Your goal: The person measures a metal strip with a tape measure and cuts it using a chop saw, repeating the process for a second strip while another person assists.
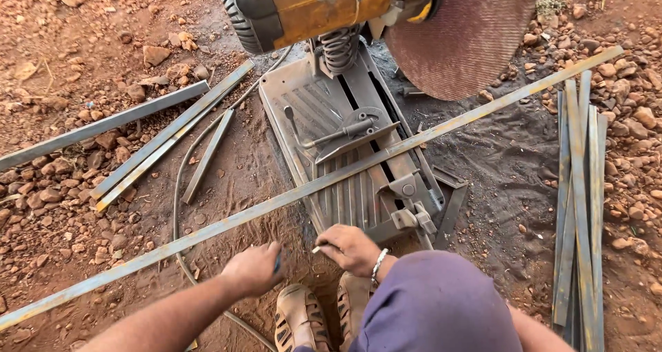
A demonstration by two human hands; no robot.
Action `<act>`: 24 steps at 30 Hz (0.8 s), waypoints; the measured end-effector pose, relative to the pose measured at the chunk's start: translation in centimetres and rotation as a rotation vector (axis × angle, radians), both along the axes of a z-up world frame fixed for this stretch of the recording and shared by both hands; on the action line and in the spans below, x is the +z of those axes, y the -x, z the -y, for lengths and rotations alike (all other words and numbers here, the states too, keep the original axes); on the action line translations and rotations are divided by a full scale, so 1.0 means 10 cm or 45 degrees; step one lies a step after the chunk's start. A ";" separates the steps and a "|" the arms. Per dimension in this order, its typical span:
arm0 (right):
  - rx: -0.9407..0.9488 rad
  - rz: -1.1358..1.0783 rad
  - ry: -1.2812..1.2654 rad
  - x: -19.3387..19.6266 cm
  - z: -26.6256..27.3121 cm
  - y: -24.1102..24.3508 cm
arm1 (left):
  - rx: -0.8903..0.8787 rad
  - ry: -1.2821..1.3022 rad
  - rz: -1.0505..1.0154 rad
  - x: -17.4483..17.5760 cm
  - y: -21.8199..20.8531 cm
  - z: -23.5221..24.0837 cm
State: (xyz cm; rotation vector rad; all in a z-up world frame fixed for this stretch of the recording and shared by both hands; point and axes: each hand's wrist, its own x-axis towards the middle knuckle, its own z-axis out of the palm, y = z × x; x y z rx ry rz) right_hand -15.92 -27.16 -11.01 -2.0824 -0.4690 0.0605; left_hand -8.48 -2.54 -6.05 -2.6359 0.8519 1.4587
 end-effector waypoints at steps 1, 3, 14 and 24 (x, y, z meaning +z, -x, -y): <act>-0.073 0.061 0.154 -0.04 0.07 0.00 | -0.130 -0.044 0.049 0.00 0.02 -0.07; -0.220 0.179 0.457 -0.05 0.18 0.04 | -0.250 -0.087 0.110 0.00 0.00 -0.11; -0.578 0.391 0.100 0.75 0.69 0.03 | 0.240 0.107 0.547 -0.26 -0.68 -0.10; -0.759 0.772 0.302 1.88 1.41 -0.32 | 0.569 0.225 0.827 -0.58 -1.00 0.49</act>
